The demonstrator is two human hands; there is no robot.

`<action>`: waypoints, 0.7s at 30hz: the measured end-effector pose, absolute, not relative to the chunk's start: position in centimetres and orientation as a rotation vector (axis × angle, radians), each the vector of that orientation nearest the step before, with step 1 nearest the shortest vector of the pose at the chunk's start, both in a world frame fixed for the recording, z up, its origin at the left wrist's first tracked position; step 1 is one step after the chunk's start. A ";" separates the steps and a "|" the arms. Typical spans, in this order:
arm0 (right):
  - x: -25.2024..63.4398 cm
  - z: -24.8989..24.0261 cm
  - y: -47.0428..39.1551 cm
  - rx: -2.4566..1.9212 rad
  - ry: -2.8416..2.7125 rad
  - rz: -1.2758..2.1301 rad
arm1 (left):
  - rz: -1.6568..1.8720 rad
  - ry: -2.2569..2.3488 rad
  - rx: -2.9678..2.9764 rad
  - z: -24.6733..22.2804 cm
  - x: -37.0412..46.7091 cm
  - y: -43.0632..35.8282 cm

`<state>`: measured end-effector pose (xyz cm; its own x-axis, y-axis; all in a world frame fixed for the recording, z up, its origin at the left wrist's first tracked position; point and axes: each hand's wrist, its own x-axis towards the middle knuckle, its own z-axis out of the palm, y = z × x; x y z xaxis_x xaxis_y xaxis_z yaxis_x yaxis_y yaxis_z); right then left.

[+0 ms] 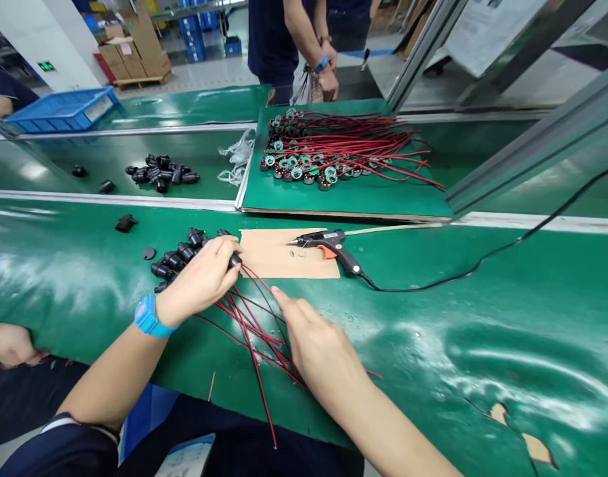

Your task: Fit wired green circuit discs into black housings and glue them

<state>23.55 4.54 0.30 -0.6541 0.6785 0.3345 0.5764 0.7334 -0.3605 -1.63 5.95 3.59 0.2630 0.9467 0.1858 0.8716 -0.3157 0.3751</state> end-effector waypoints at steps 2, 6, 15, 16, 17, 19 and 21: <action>22.3 -0.9 3.6 -0.995 -2.504 0.262 | 0.421 1.744 2.423 3.2 -3.6 6.9; 19.4 -2.8 0.9 -1.193 -2.515 0.111 | 0.252 1.798 2.433 2.4 -6.6 6.9; 16.0 -4.3 -0.9 -1.106 -2.465 -0.060 | 0.223 2.040 2.285 4.5 -15.7 7.9; 16.0 -4.4 -0.8 -1.065 -2.461 -0.083 | 0.225 2.104 2.265 4.5 -16.8 9.6; 16.1 -4.6 -0.7 -1.031 -2.456 -0.098 | 0.216 2.166 2.242 4.5 -17.6 11.5; 16.3 -5.1 -0.7 -0.994 -2.436 -0.103 | 0.171 2.249 2.213 4.0 -18.7 15.7; 16.7 -5.8 -0.6 -0.969 -2.418 -0.108 | 0.121 2.284 2.217 3.4 -18.9 20.0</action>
<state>16.73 -0.57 -5.85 -0.6035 0.6204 0.5009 0.6625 0.7397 -0.1179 -18.86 20.05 3.40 -0.0310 0.9960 0.0839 0.9993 0.0291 0.0239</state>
